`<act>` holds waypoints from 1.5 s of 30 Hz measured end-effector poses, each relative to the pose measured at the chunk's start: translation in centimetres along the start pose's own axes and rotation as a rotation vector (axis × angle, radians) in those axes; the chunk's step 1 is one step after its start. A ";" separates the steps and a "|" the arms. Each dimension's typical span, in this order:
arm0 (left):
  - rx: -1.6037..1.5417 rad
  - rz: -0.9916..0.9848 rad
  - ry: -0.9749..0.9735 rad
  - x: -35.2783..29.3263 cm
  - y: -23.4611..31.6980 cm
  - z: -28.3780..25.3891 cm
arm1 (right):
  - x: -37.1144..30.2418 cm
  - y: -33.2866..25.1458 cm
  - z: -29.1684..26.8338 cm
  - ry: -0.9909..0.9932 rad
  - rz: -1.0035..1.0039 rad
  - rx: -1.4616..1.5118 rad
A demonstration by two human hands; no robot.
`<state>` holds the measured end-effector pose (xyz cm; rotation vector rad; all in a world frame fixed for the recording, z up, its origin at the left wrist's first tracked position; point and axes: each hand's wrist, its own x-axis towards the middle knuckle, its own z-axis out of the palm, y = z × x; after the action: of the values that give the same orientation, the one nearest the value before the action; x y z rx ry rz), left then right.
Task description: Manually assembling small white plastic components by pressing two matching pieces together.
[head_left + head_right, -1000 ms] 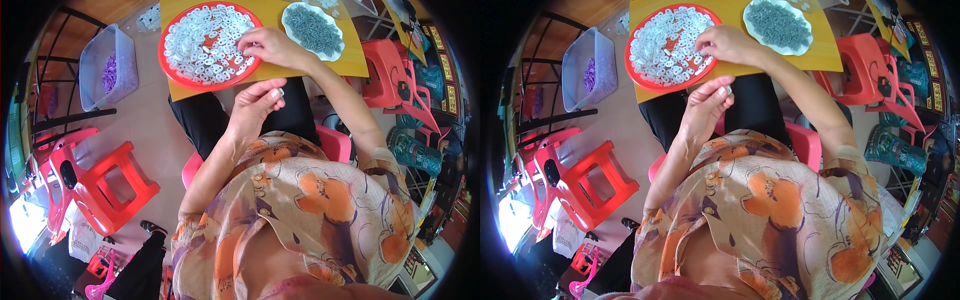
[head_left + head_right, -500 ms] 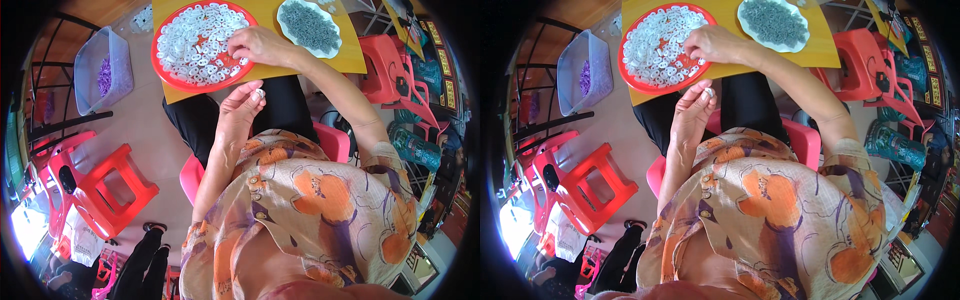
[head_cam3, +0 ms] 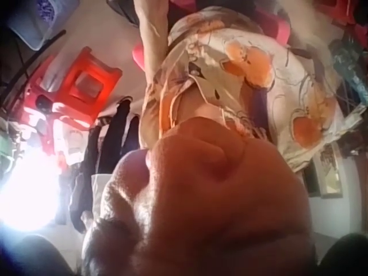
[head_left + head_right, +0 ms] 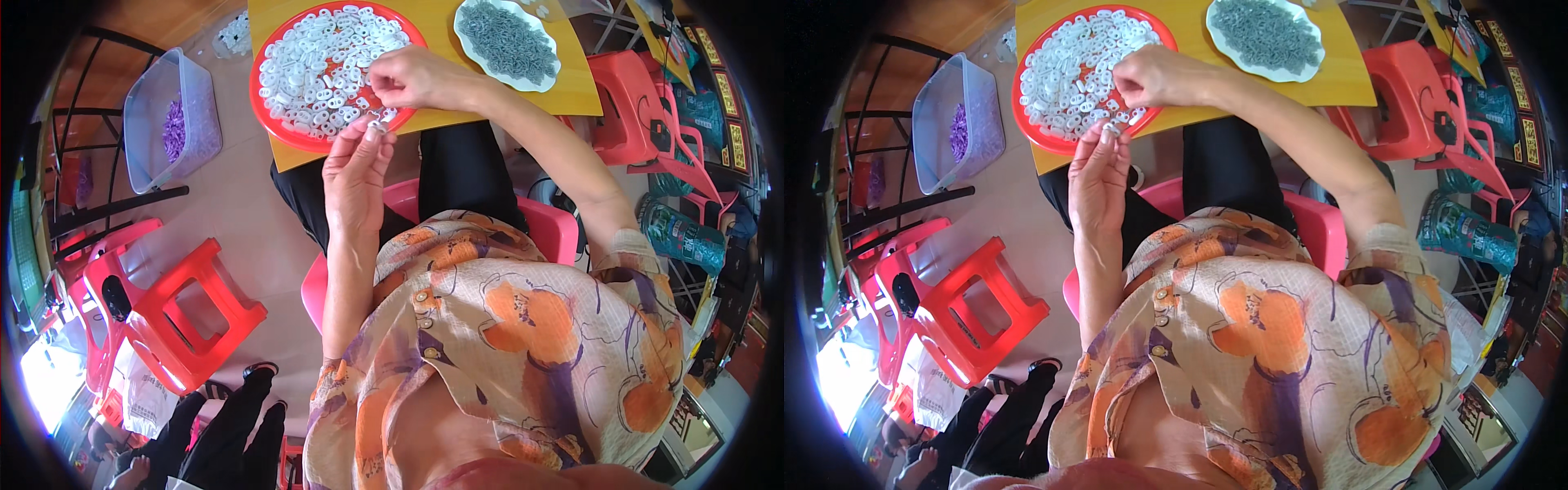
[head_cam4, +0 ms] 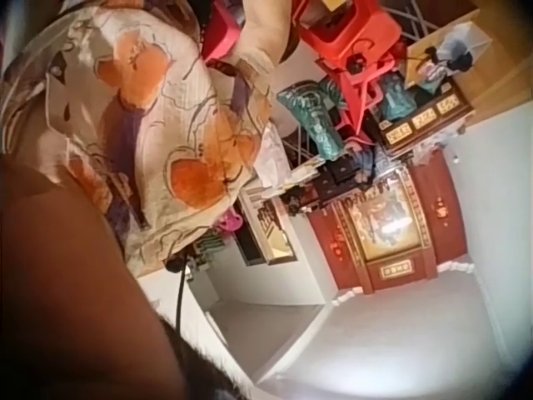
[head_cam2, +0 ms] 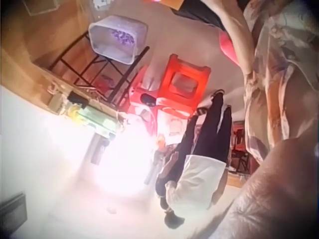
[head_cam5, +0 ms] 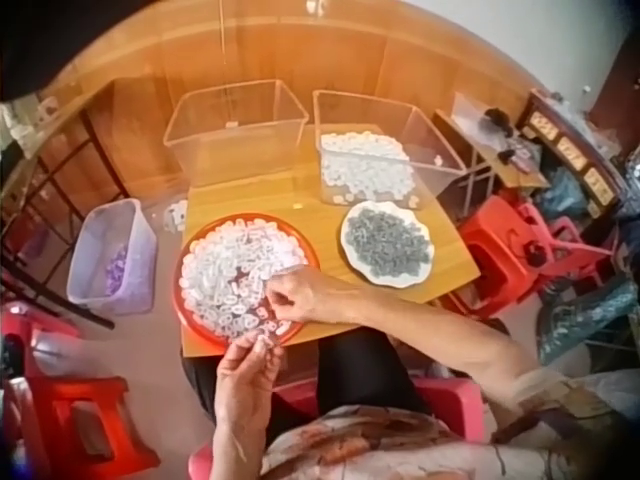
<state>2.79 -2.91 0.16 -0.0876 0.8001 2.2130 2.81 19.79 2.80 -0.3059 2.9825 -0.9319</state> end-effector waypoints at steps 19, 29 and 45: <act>0.097 0.177 0.080 -0.9 1.5 0.3 | -2.8 -7.5 -0.3 0.276 -0.017 0.483; -0.045 0.085 0.016 -0.8 1.3 -0.2 | -3.0 -7.2 0.5 0.355 -0.024 0.587; -0.042 0.094 0.013 -0.9 1.3 0.0 | -3.2 -7.9 -0.3 0.325 -0.041 0.462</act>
<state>2.58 -4.17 1.08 -0.0872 0.7787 2.3202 7.42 14.19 7.28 -0.2243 2.9032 -1.7809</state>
